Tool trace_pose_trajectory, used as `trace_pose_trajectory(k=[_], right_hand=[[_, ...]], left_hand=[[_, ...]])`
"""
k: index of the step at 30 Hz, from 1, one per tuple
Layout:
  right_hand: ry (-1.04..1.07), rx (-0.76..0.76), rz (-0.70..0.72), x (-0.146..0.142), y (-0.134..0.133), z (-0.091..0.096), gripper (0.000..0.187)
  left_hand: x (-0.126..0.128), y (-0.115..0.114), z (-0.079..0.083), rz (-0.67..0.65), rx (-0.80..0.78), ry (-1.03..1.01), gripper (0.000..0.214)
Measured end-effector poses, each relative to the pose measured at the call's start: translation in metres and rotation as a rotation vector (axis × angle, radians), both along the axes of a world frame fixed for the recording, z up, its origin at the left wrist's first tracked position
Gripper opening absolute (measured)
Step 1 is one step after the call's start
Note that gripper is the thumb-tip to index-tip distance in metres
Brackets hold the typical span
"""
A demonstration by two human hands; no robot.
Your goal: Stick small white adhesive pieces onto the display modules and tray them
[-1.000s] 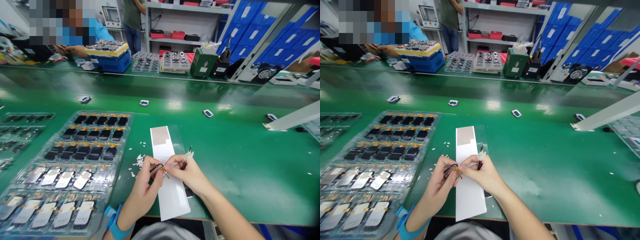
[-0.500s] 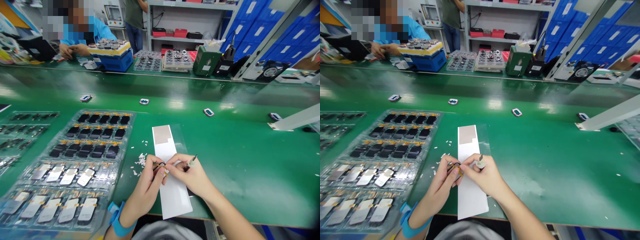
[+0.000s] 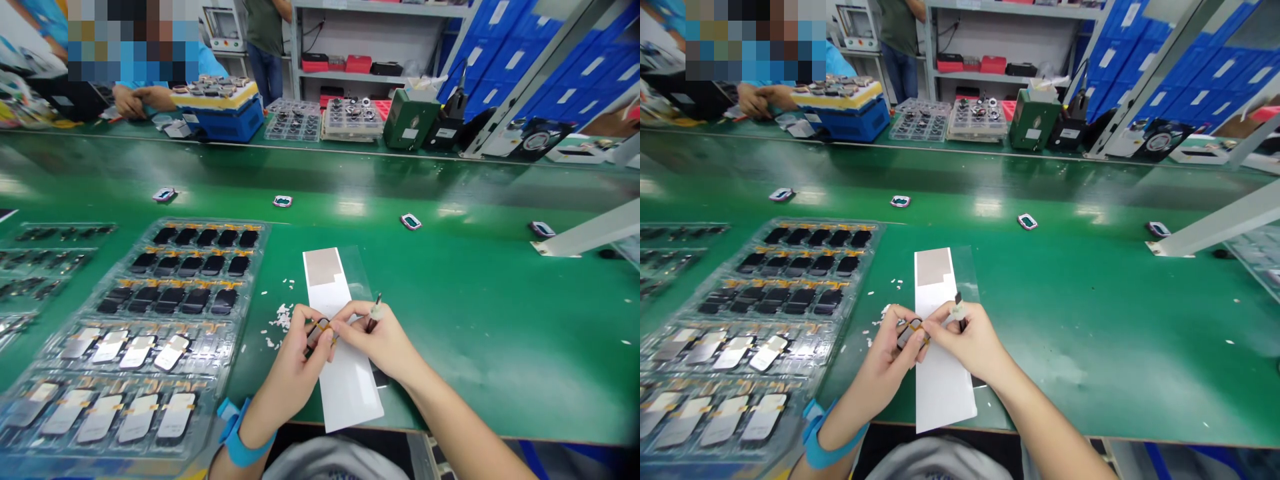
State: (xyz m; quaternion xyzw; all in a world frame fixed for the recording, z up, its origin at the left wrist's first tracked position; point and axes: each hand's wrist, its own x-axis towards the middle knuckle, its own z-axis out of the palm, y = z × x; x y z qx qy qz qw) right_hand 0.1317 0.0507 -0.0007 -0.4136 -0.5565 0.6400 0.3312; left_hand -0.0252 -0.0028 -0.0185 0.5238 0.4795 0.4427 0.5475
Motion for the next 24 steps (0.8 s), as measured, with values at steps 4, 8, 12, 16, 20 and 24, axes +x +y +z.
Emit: trace_pose_trajectory(k=[4,8,12,16,20,24], right_hand=[[0.020,-0.023,0.021,-0.001,0.002,0.000,0.032],[0.059,-0.046,0.056,-0.004,0.001,-0.001,0.040],[0.060,-0.012,0.039,-0.001,0.004,0.001,0.041],[0.019,0.118,-0.164,0.009,0.025,0.003,0.045],[-0.016,0.207,-0.280,0.010,0.059,-0.007,0.051],[-0.010,0.167,-0.237,0.003,0.077,-0.024,0.052]], left_hand=[[0.001,0.001,-0.002,0.015,0.012,0.031,0.014],[0.002,0.001,-0.004,0.027,0.030,0.075,0.014],[0.001,0.002,0.000,0.045,0.056,0.172,0.015],[0.001,0.008,0.013,0.062,0.096,0.375,0.014],[0.005,0.019,0.020,-0.002,0.190,0.611,0.010],[0.010,0.028,0.019,-0.119,0.255,0.845,0.025]])
